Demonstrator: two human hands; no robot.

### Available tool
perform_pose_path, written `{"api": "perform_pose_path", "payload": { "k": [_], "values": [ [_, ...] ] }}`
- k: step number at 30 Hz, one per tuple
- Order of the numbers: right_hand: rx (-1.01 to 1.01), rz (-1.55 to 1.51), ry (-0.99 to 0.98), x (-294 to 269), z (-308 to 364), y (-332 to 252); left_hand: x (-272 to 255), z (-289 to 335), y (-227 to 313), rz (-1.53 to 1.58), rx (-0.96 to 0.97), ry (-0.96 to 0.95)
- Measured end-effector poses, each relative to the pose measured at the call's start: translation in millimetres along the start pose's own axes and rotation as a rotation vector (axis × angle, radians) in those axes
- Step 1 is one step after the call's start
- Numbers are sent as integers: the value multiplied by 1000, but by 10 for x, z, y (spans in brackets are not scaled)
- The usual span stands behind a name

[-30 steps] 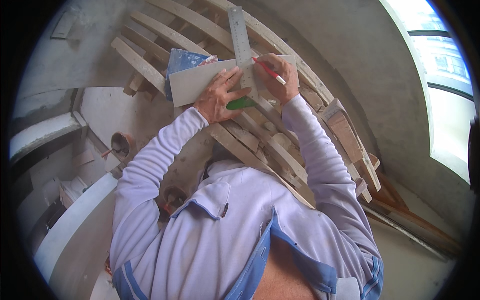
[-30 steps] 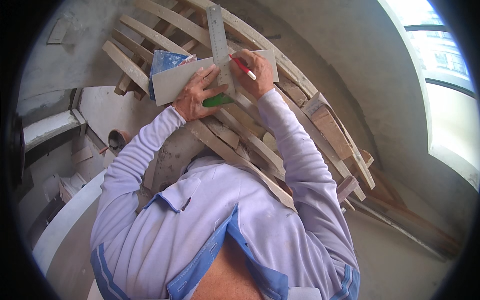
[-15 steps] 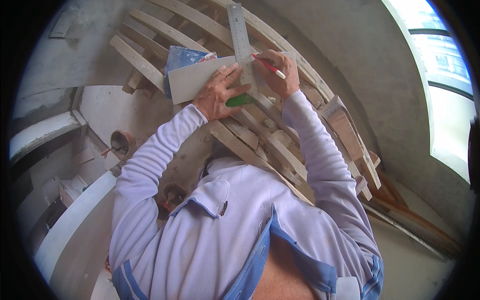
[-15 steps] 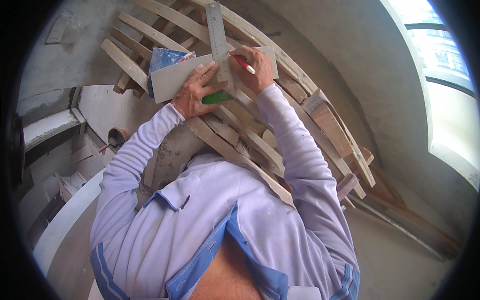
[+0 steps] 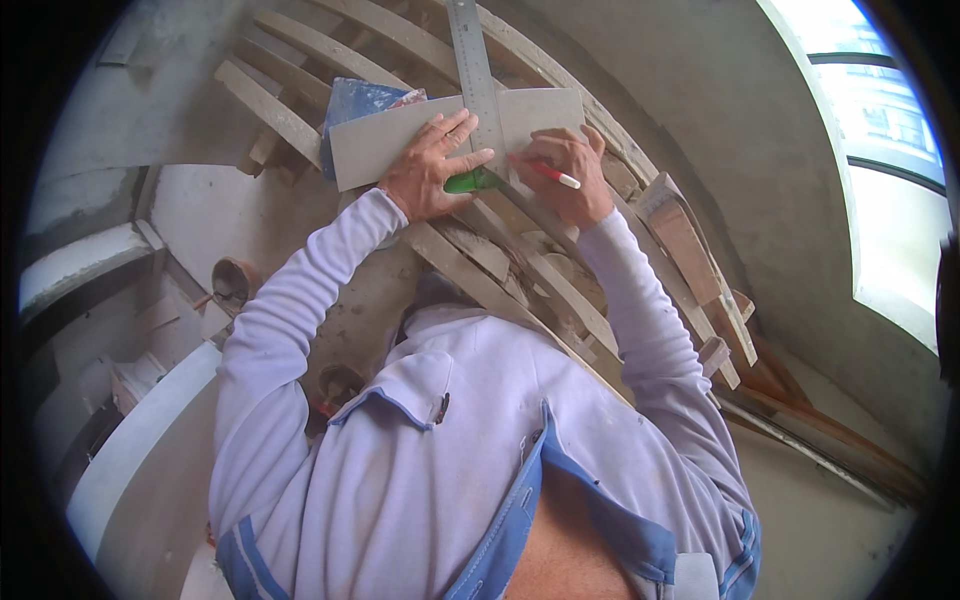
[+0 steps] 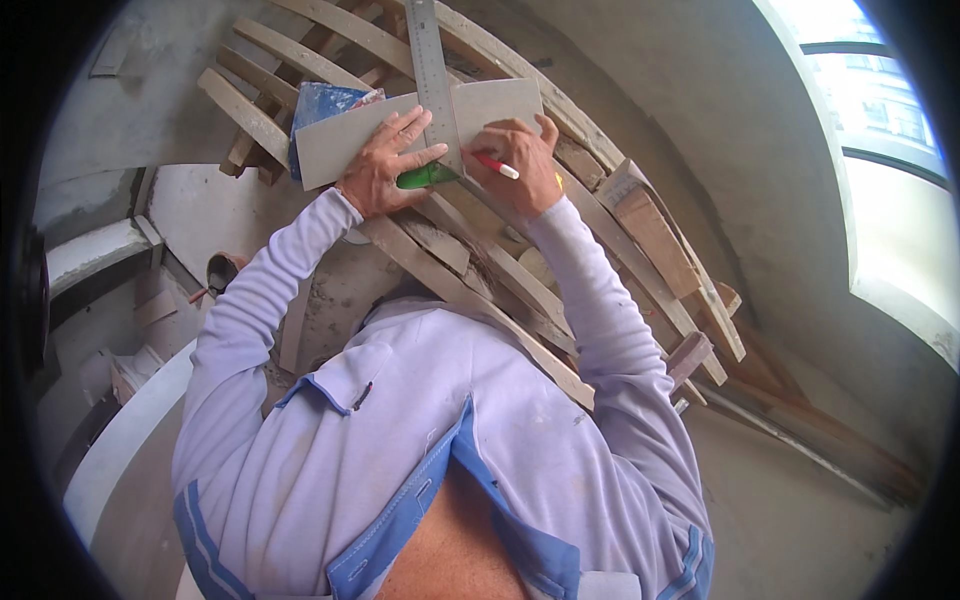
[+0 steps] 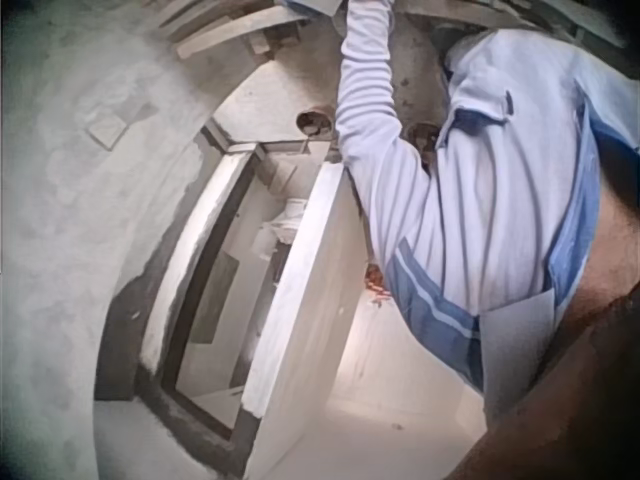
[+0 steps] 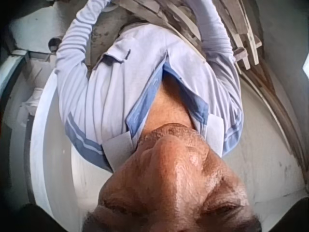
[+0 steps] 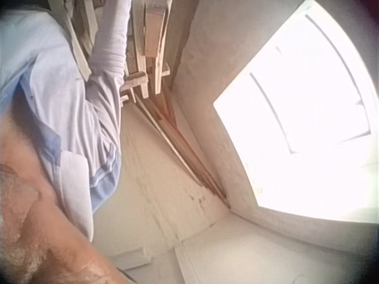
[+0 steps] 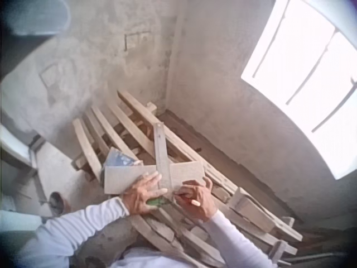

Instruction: The person measures and marks a ceramic tile using a ruler and marker, then uses an angle grinder to cut the tile on the floor. The person handles the tile, ruler, marker, and angle grinder during the process.

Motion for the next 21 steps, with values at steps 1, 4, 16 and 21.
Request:
{"api": "perform_pose_path", "payload": {
  "k": [1, 4, 16, 21],
  "values": [
    [10, 60, -121, -61, 74, -68, 8, -4, 1, 3, 0, -12],
    [-7, 8, -61, -195, 253, -218, -14, -12, 4, 0, -4, -43],
    [213, -220, 127, -657, 644, -357, -452, 72, 301, 162, -227, -40],
    [77, -132, 170, -735, 351, -620, -1091, 81, -251, 167, -115, -72]
  ]
}}
Point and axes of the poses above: each hand's wrist, its own z-axis away from the middle knuckle, its own x-axis out of the palm, y = z × x, the point moved 4 cm from there along -z, towards the middle knuckle, and after that the axes turned 5 degrees about -x, right-handed, at the moved point
